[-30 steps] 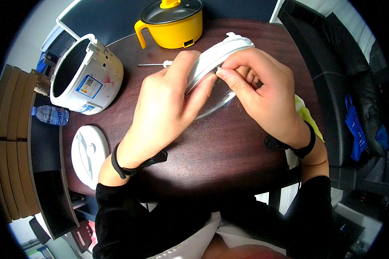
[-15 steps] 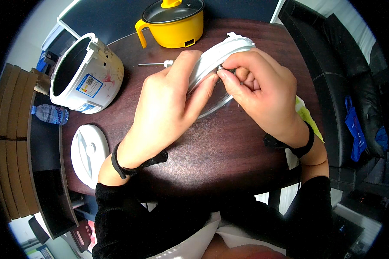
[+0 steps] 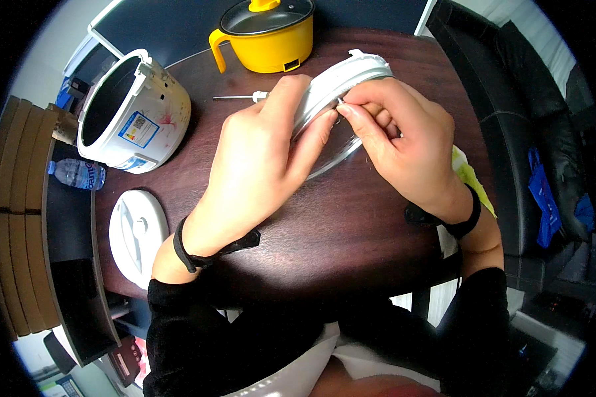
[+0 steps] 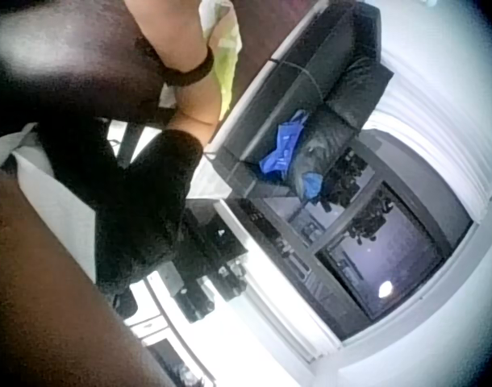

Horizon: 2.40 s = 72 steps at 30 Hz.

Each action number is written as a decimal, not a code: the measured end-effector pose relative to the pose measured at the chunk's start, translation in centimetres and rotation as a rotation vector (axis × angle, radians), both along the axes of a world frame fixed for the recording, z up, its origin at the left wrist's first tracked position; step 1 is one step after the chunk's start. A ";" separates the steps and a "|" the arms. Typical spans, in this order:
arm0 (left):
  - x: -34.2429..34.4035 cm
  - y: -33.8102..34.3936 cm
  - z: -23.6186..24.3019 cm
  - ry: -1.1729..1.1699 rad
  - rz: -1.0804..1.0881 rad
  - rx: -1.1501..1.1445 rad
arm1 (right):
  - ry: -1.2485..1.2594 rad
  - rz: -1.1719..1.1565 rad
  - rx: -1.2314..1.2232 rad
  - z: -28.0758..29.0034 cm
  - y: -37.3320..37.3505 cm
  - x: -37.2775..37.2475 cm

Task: The person manipulates a circular metal steamer tray, repeatedly pressing and prying its rim with fingers and a screwdriver. The person rotates the tray and works on different sections of the rim, occasionally flipping the tray over.

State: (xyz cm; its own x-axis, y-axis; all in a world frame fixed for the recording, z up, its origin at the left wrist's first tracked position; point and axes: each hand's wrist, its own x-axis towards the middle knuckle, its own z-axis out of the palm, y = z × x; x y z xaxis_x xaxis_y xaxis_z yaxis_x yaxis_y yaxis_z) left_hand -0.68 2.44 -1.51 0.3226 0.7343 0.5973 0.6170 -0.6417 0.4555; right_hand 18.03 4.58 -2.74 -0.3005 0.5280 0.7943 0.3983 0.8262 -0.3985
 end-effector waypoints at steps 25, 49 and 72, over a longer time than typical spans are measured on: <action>0.3 -1.1 -0.3 -0.035 -0.019 -0.021 | -0.077 -0.257 -0.125 0.8 -3.7 -1.6; 0.5 -1.0 -0.3 0.040 -0.023 0.074 | -0.072 -0.150 -0.175 0.9 -3.0 -0.4; 1.0 -1.2 -0.3 0.022 -0.017 0.050 | -0.133 -0.150 0.032 0.4 -2.6 0.4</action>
State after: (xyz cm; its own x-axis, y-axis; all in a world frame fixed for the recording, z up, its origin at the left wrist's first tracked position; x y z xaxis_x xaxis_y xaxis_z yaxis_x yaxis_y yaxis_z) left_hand 0.37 1.19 -1.80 0.3487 0.6975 0.6260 0.6151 -0.6742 0.4087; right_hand 18.47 1.99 -2.35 -0.3235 0.5498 0.7701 0.5652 0.7650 -0.3087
